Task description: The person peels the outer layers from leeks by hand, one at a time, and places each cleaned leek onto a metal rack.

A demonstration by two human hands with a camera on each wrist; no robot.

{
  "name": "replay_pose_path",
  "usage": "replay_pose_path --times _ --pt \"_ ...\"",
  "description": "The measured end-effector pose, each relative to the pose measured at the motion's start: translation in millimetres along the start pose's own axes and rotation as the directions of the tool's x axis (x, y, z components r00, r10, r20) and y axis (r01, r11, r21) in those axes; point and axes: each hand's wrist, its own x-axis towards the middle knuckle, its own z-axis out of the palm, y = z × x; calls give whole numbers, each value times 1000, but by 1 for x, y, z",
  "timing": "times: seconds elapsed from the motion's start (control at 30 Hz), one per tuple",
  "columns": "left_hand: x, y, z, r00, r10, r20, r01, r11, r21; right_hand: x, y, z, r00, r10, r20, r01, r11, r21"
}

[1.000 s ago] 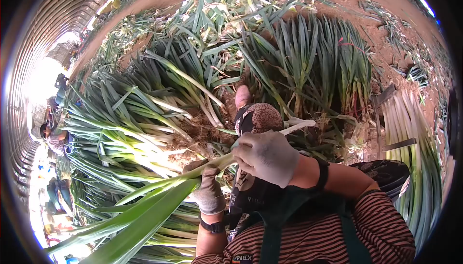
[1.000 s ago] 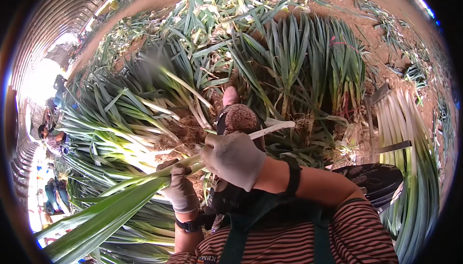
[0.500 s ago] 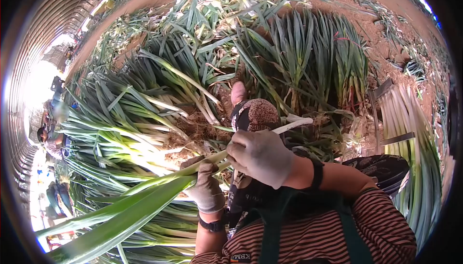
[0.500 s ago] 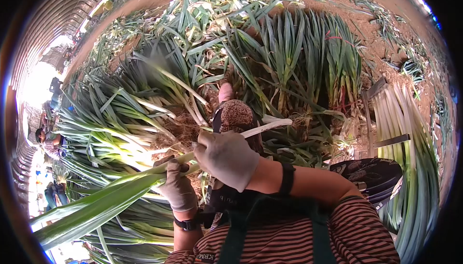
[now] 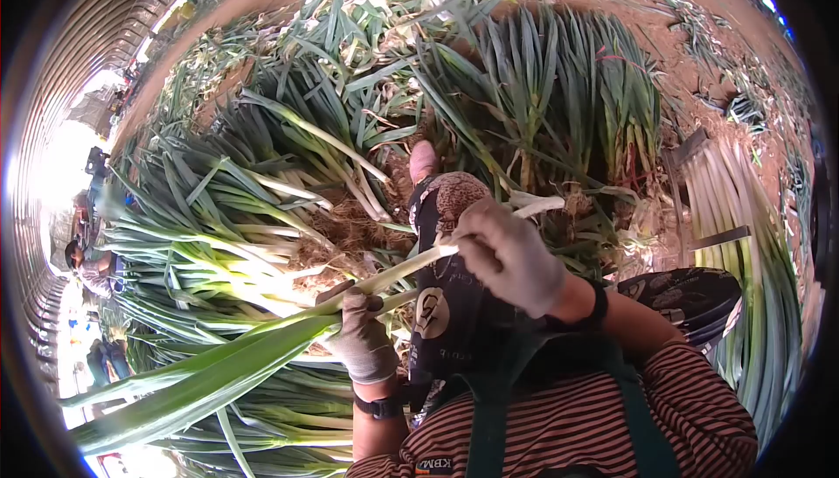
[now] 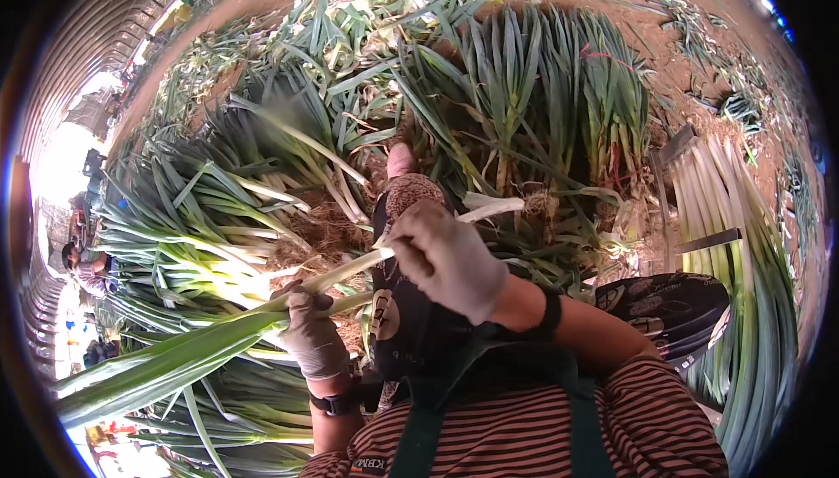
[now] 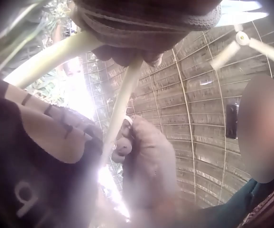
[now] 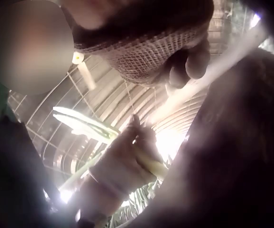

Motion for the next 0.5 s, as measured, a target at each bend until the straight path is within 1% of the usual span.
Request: replay_pose_path --times 0.03,0.07,0.17,0.23,0.27,0.37,0.4,0.43,0.47,0.5 --pt "1 0 -1 1000 1 -5 -1 1000 17 -3 -1 -7 989 145 -6 -141 975 174" --pt "3 -3 -3 1000 28 -12 -27 998 51 -5 -5 -13 954 298 -23 -260 868 423" --pt "2 -3 -4 999 46 13 -46 999 4 -3 -1 -48 905 417 88 -361 641 678" --pt "0 -2 -4 999 38 33 -39 998 40 -3 2 -69 827 561 -30 -334 534 777" --pt "-1 -2 -4 999 30 46 -33 998 56 -5 5 -80 770 633 -84 -308 484 819" --pt "-4 -1 2 999 19 33 -19 1000 -12 -15 33 -109 838 541 -68 -171 379 909" --pt "-4 -2 0 999 14 45 -15 1000 8 -16 34 -116 729 670 -139 -165 369 915" --pt "-2 -2 -2 998 9 57 -11 1000 27 -21 46 -131 755 642 -131 -89 298 950" --pt "1 -4 -1 1000 19 22 -17 998 -56 -30 68 -153 780 612 -128 -15 223 975" --pt "3 -4 -6 999 24 42 -23 999 -35 -34 81 -170 804 580 -131 58 143 988"
